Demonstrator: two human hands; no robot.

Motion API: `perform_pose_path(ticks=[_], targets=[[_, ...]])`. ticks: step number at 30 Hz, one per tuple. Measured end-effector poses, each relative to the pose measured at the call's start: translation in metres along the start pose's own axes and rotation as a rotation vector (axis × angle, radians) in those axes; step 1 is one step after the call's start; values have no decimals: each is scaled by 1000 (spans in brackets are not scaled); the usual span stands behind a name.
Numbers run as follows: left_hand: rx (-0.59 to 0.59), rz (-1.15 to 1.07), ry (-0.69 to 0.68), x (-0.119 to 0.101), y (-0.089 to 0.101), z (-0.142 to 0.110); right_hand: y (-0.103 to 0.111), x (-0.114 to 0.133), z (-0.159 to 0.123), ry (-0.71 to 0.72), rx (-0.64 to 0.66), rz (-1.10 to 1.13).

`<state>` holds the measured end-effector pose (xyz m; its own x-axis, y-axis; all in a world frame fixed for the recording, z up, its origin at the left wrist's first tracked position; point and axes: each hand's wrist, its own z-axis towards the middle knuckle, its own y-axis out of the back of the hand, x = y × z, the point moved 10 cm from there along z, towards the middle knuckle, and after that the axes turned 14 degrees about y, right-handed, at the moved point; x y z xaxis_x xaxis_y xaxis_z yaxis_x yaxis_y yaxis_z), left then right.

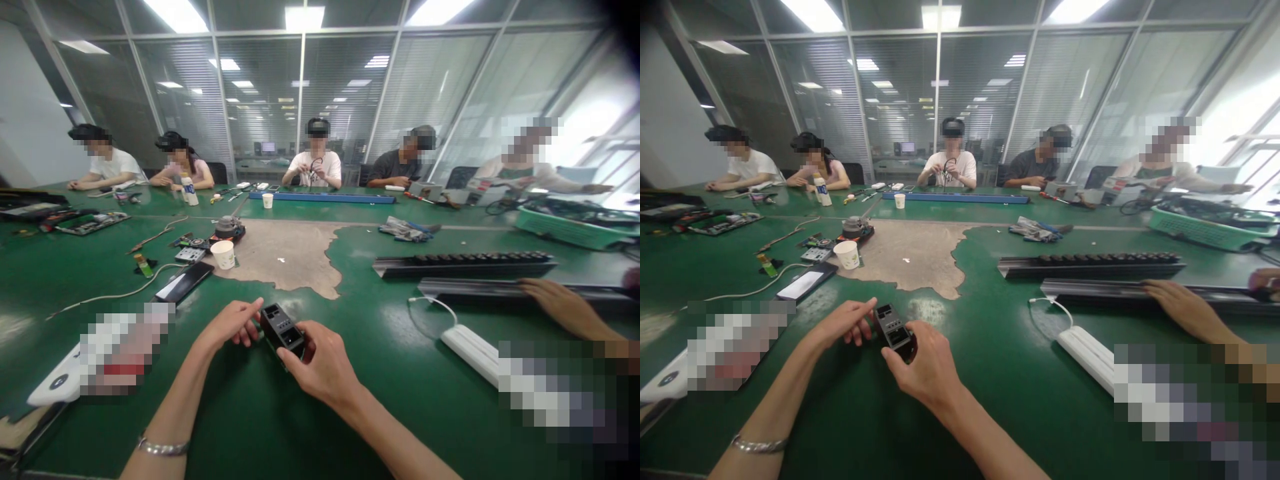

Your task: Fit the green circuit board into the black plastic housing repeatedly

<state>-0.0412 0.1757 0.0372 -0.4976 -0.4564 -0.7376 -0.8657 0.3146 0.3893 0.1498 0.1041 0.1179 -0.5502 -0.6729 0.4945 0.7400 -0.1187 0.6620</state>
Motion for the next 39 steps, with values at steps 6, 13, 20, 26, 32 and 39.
perform_pose_path(ticks=[6,13,20,26,32,39], targets=[[26,41,-34,-4,-3,-4,-6,1,-2,13,33,-36],[40,87,-26,-2,-6,-2,-13,-9,-8,-33,126,-90],[46,69,-2,2,-6,0,-17,1,-5,12,107,15],[55,30,-31,0,-6,-2,-29,21,-7,2,114,-7],[51,6,-24,5,-3,2,-42,21,-12,-27,158,-146],[54,-40,-20,4,1,-1,-40,24,-6,-3,114,-77]])
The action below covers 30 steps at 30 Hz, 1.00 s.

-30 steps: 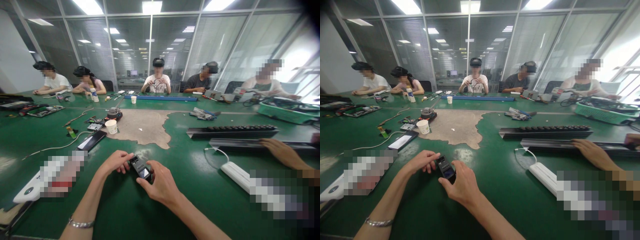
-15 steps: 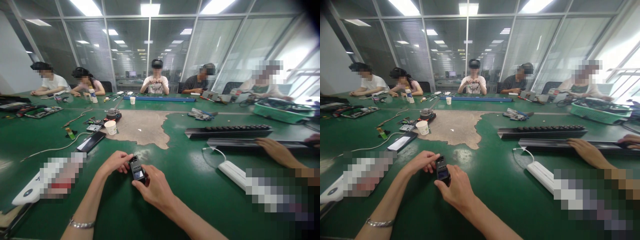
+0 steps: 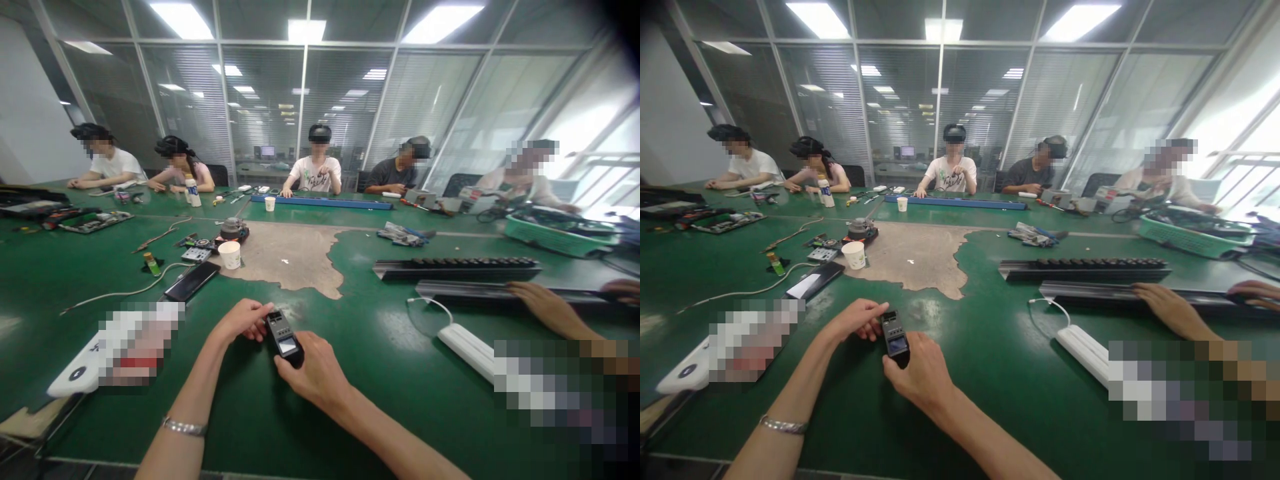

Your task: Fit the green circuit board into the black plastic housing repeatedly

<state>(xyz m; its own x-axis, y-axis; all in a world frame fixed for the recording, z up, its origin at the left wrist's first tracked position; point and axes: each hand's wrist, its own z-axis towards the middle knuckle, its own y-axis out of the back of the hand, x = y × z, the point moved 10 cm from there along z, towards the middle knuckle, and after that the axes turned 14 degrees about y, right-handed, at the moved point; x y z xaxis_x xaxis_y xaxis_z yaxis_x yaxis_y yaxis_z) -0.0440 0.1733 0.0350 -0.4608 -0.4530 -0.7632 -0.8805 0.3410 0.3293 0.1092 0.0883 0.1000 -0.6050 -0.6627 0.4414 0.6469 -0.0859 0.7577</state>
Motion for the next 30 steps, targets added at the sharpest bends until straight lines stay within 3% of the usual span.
perform_pose_path(ticks=[6,11,18,22,30], targets=[[35,-93,37,9,2,5,35,1,13,23,-103,68],[67,-30,58,12,-3,6,56,-35,17,-84,-169,3],[119,26,-10,5,-7,0,33,-87,4,-258,-51,-141],[123,51,-19,4,-6,1,25,-93,0,-275,16,-192],[103,-11,6,4,-7,3,25,-95,-5,-253,26,-234]])
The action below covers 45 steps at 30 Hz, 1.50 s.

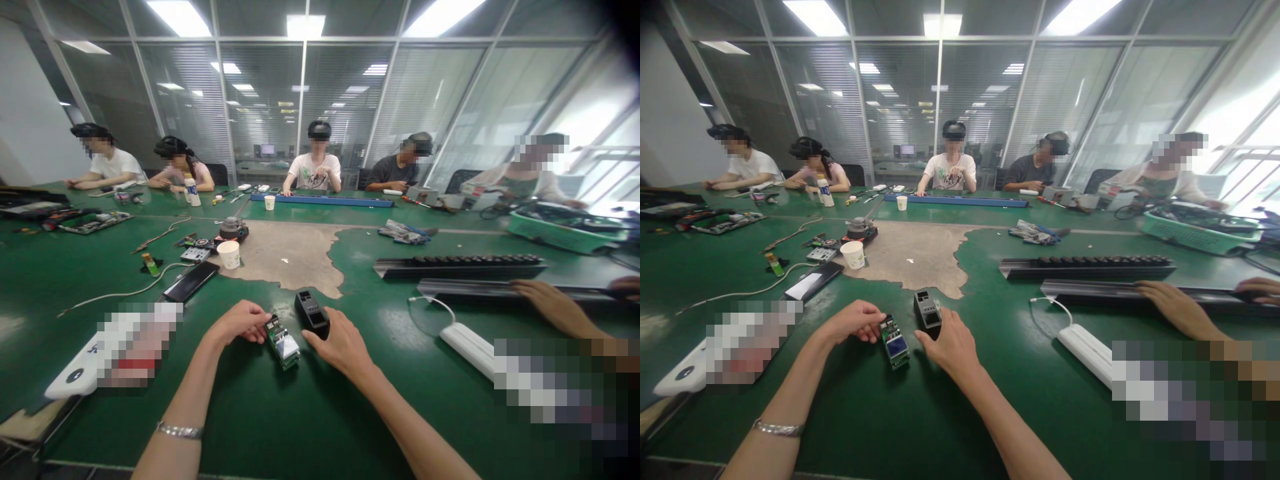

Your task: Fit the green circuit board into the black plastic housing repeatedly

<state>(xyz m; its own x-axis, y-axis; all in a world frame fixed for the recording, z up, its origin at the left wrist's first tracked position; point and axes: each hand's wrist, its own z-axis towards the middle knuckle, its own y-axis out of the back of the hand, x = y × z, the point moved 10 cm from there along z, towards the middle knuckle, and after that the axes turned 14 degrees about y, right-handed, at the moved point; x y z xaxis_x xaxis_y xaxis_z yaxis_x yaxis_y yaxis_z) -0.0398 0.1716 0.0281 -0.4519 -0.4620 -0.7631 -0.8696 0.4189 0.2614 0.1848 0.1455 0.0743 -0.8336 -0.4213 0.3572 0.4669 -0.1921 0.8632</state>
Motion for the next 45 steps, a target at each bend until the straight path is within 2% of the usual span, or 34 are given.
perform_pose_path(ticks=[6,10,15,18,21,24,32,45], targets=[[-35,-76,13,0,6,0,-3,-2,1,14,-3,37],[-38,-77,1,0,6,3,8,3,4,54,-79,97],[-42,-109,17,2,6,4,31,32,4,168,-195,340],[-72,-152,34,5,11,3,35,55,0,211,-194,414],[-114,-175,54,6,16,1,30,71,-4,214,-156,408],[-123,-175,73,4,17,-2,23,78,-6,202,-139,406],[-133,-100,27,-5,16,-9,16,82,-7,244,-158,391],[-123,16,29,-5,11,-6,4,79,-15,244,-83,301]])
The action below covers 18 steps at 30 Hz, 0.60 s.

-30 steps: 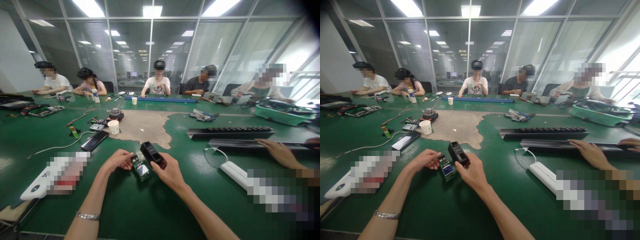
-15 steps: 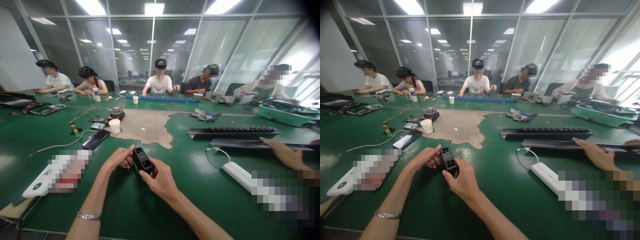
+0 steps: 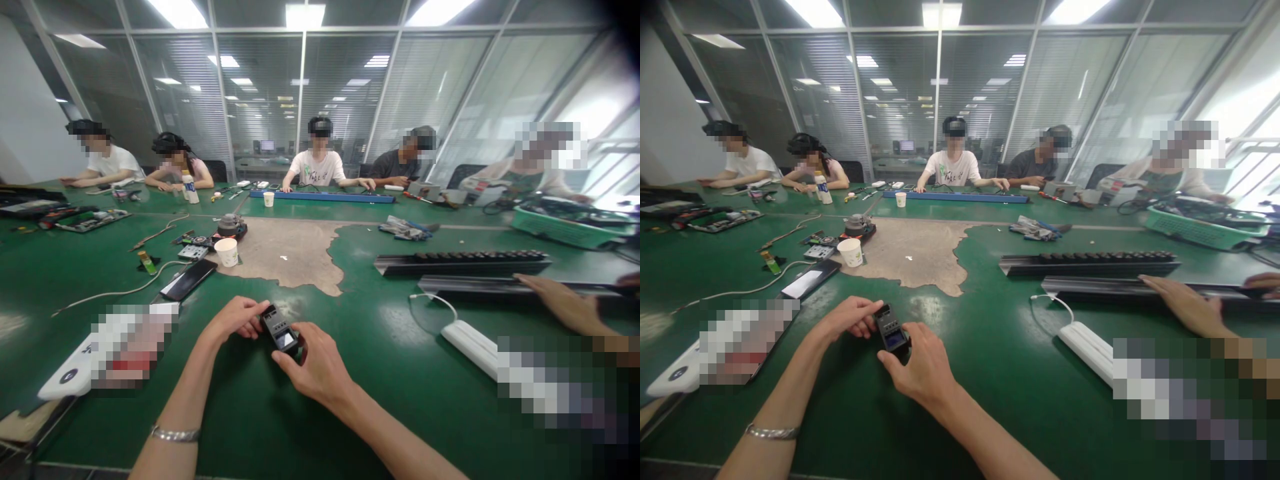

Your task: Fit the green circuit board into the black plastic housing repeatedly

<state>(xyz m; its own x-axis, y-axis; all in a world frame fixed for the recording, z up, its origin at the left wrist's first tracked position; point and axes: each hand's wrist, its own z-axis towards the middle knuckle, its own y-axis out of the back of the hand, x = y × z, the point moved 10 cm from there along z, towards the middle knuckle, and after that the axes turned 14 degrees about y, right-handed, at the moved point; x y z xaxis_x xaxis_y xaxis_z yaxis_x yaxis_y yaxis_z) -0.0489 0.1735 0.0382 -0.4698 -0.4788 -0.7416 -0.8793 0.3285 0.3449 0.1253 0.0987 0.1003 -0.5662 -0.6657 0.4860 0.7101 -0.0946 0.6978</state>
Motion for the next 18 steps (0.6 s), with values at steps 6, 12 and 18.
perform_pose_path(ticks=[6,12,18], targets=[[-25,22,14,3,2,4,-5,-1,-4,-41,42,-27],[-19,-6,22,4,2,5,-10,-2,-4,-40,55,-34],[-73,-103,50,10,11,6,-8,1,-2,-8,33,-12]])
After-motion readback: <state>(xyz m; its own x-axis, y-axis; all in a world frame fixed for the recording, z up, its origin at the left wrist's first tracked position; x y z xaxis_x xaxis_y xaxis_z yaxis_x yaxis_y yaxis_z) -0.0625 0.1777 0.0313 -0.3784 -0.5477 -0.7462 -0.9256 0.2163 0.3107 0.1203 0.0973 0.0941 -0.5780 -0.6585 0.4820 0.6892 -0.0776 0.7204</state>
